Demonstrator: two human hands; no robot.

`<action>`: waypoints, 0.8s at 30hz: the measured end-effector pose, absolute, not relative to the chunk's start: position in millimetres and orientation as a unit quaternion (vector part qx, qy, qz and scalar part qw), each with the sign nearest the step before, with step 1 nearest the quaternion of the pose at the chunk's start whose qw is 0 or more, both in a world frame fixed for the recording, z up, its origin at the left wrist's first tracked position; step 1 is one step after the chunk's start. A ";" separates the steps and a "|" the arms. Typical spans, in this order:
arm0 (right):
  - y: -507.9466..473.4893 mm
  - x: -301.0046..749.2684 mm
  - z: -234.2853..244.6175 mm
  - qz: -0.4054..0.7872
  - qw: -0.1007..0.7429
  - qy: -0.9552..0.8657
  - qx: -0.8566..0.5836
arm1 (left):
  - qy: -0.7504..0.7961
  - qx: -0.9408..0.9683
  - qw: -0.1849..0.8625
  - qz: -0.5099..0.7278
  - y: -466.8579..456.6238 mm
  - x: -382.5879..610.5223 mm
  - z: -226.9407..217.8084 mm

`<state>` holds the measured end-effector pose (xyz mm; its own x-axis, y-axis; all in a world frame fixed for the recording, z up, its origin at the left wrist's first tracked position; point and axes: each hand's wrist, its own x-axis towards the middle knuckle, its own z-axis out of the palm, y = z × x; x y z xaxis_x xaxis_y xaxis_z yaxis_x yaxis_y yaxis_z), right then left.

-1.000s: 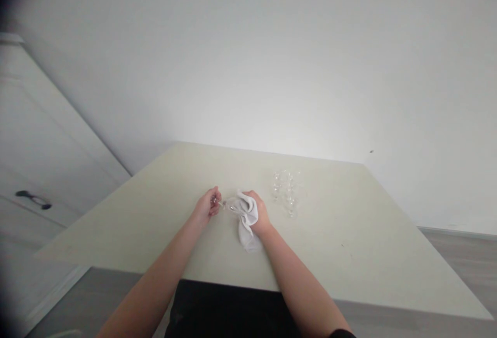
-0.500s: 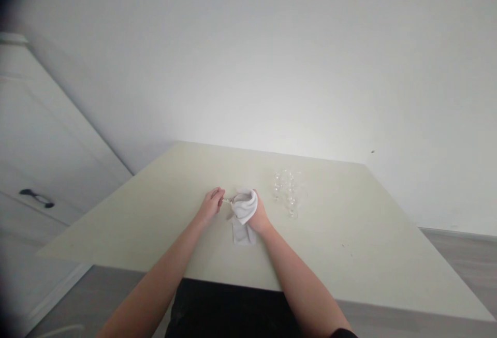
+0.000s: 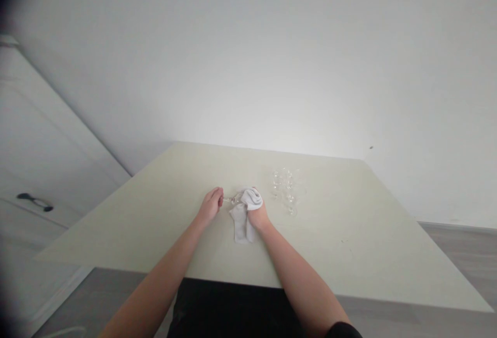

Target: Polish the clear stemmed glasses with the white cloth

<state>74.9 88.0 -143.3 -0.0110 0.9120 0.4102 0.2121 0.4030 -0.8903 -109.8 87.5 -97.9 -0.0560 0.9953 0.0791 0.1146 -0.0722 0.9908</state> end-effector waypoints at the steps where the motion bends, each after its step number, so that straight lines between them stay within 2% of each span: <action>1: 88.0 74.5 -143.1 0.322 0.545 -0.632 -0.446 | 0.522 0.527 0.439 0.507 87.5 -109.8 -97.7; 7: 72.2 67.1 -127.0 0.367 0.582 -0.626 -0.368 | 0.511 0.414 0.554 0.510 89.0 -109.7 -96.7; 12: 55.4 67.5 -110.1 0.352 0.586 -0.646 -0.340 | 0.488 0.345 0.657 0.460 90.0 -111.3 -95.2; 24: 51.7 74.5 -108.9 0.307 0.547 -0.706 -0.330 | 0.448 0.319 0.727 0.412 90.2 -115.5 -95.5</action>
